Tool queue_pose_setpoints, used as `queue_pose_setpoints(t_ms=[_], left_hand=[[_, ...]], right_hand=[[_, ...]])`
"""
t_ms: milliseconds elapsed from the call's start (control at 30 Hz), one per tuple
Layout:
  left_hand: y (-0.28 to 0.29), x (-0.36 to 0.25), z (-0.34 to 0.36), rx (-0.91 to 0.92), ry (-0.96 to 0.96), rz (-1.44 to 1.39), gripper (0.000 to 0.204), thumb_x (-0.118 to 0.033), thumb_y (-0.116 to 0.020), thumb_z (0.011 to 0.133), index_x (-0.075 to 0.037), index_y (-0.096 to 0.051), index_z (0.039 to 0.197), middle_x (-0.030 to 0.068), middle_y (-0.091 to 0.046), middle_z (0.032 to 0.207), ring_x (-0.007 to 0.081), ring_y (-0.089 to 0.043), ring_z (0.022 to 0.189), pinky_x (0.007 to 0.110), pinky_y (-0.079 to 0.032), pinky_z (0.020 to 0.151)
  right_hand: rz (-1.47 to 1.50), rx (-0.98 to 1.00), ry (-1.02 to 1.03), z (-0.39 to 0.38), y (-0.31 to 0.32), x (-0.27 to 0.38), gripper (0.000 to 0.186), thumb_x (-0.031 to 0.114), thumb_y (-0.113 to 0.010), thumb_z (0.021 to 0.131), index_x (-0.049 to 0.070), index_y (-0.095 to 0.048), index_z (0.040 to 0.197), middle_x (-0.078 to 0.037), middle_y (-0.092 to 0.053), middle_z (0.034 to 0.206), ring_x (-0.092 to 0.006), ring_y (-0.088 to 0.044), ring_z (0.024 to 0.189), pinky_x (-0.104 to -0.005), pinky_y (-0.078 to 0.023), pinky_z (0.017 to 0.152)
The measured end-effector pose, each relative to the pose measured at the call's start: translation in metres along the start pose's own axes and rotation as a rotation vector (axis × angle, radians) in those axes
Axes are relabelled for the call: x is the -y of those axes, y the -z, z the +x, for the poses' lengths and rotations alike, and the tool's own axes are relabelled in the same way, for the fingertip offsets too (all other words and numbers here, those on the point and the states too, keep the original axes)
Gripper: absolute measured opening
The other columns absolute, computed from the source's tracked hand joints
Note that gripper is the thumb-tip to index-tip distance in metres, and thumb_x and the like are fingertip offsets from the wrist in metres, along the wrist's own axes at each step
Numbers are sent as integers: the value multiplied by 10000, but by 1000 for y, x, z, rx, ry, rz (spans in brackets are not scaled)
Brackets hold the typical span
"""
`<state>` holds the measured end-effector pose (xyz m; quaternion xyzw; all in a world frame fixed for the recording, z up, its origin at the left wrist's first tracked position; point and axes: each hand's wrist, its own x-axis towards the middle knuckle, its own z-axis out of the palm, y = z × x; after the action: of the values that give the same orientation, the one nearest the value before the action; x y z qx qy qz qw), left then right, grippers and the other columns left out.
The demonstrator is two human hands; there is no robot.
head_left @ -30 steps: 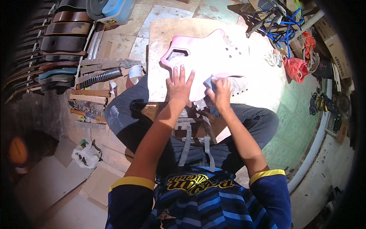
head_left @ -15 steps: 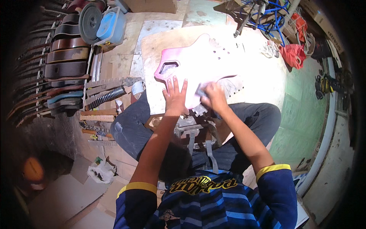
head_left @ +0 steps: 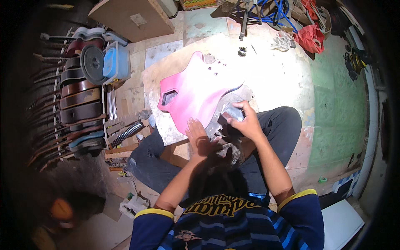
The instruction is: The person sands the surface and edges of a pink guitar body using a block of sandpaper while holding it on a workbench.
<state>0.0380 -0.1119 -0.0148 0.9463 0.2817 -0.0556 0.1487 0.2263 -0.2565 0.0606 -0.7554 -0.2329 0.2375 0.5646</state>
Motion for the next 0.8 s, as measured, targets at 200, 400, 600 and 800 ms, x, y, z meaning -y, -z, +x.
queue_pose_setpoints(t_ms=[200, 400, 600, 800], left_hand=[[-10, -69, 73, -127, -42, 34, 1091, -597, -701, 845, 151, -332, 1548, 363, -265, 1649, 495, -192, 1571, 670, -107, 1255], [-34, -127, 143, -104, -331, 91, 1027, -649, -627, 901, 97, -372, 1560, 301, -325, 1646, 458, -232, 1564, 619, -125, 1275], [-4, -72, 124, 31, -290, -8, 1123, -727, -671, 854, 56, -342, 1589, 262, -351, 1653, 401, -260, 1571, 593, -138, 1281], [11, 28, 35, 17, 111, 79, 1103, -674, -629, 930, 91, -238, 1621, 305, -257, 1685, 440, -182, 1592, 596, -109, 1283]], right_hand=[[276, -399, -8, 18, 22, -1, 498, 41, -822, 827, -22, -580, 1257, -131, -648, 1196, -206, -633, 1130, -355, -499, 1026], [369, -579, -8, 23, 27, -21, 513, 26, -801, 843, -35, -547, 1285, -127, -630, 1197, -193, -617, 1122, -359, -496, 1031], [437, -593, -92, 28, 30, -18, 528, 56, -814, 852, -37, -536, 1293, -128, -628, 1206, -189, -615, 1123, -354, -497, 1023], [560, -612, -124, 30, 30, -16, 492, 30, -771, 889, -35, -521, 1308, -135, -622, 1209, -189, -620, 1109, -336, -517, 990]])
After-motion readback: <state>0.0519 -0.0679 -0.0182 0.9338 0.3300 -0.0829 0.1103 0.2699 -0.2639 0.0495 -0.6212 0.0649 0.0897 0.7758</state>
